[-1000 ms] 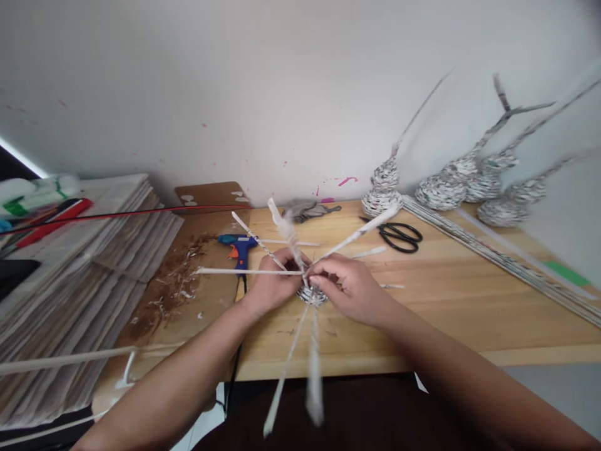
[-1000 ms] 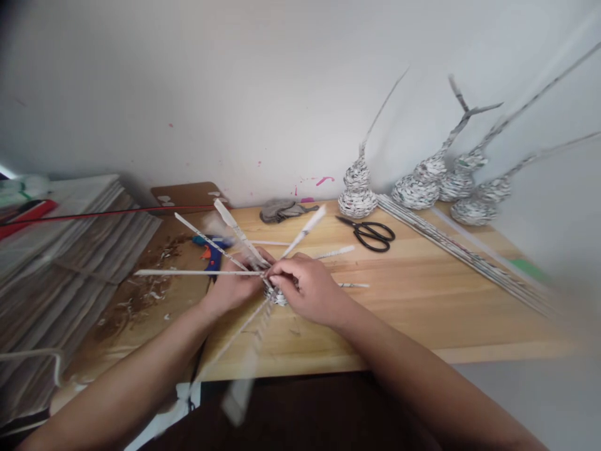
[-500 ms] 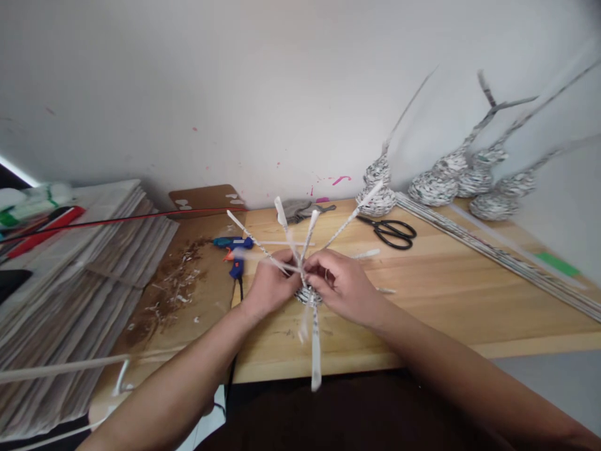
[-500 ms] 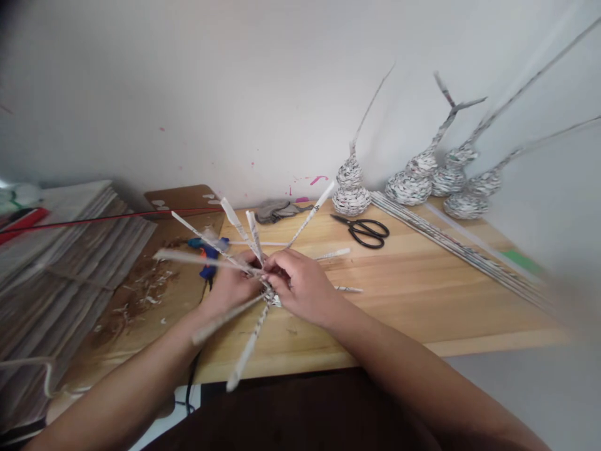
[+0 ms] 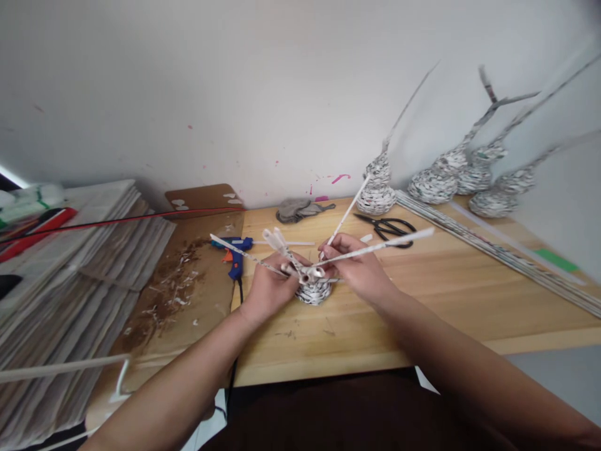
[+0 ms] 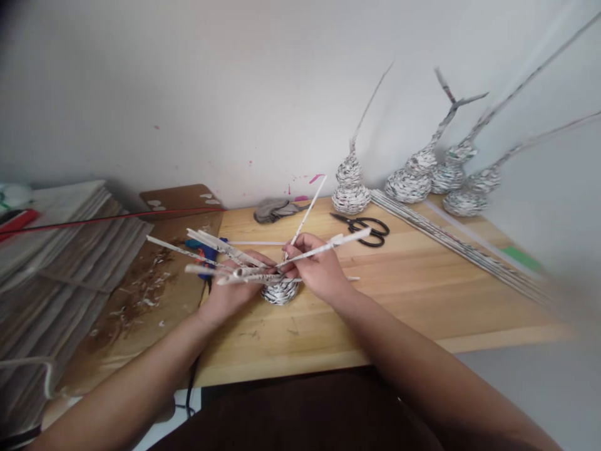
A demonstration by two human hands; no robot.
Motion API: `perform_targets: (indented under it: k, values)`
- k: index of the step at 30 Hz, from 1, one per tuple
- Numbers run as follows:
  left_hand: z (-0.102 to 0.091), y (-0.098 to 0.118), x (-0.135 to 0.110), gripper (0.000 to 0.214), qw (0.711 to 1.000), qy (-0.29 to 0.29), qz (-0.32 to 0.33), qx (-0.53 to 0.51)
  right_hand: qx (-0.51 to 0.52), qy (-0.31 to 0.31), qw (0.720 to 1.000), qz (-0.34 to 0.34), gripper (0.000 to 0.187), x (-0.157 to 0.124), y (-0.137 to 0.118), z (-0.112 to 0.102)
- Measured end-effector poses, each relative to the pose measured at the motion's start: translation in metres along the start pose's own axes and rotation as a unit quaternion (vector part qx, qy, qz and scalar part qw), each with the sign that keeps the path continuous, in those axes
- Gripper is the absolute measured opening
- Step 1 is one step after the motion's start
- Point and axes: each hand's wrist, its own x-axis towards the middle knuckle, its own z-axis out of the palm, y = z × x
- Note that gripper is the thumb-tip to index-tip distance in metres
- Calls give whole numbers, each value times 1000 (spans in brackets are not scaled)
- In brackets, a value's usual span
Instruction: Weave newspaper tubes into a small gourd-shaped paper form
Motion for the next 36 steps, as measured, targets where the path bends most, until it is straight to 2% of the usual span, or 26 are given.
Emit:
perform_targets:
  k: [4, 7, 10, 19, 23, 26, 32, 36]
  values:
    - [-4, 5, 1, 12, 998, -28, 48, -8, 24, -32, 999, 17, 35, -1, -6, -3]
    - [-8, 12, 0, 14, 994, -56, 85, 32, 30, -54, 998, 28, 33, -2, -10, -6]
    - [-11, 18, -2, 16, 986, -96, 115, 69, 16, -45, 998, 40, 32, -2, -10, -7]
    - [-10, 11, -3, 14, 957, -130, 223, 134, -45, -22, 998, 24, 23, -2, -9, -5]
    - [-11, 19, -3, 22, 933, -210, 252, 147, -77, -16, 996, 33, 17, -6, -8, -2]
    - [-11, 23, -4, 26, 926, -232, 259, 148, -87, -20, 996, 23, 15, -8, -7, -1]
    - [-10, 19, -5, 21, 939, -214, 236, 131, -114, -14, 993, -25, 20, -10, -7, 0]
    - [-8, 17, -4, 17, 945, -206, 222, 125, -114, -14, 993, -23, 20, -10, -7, 1]
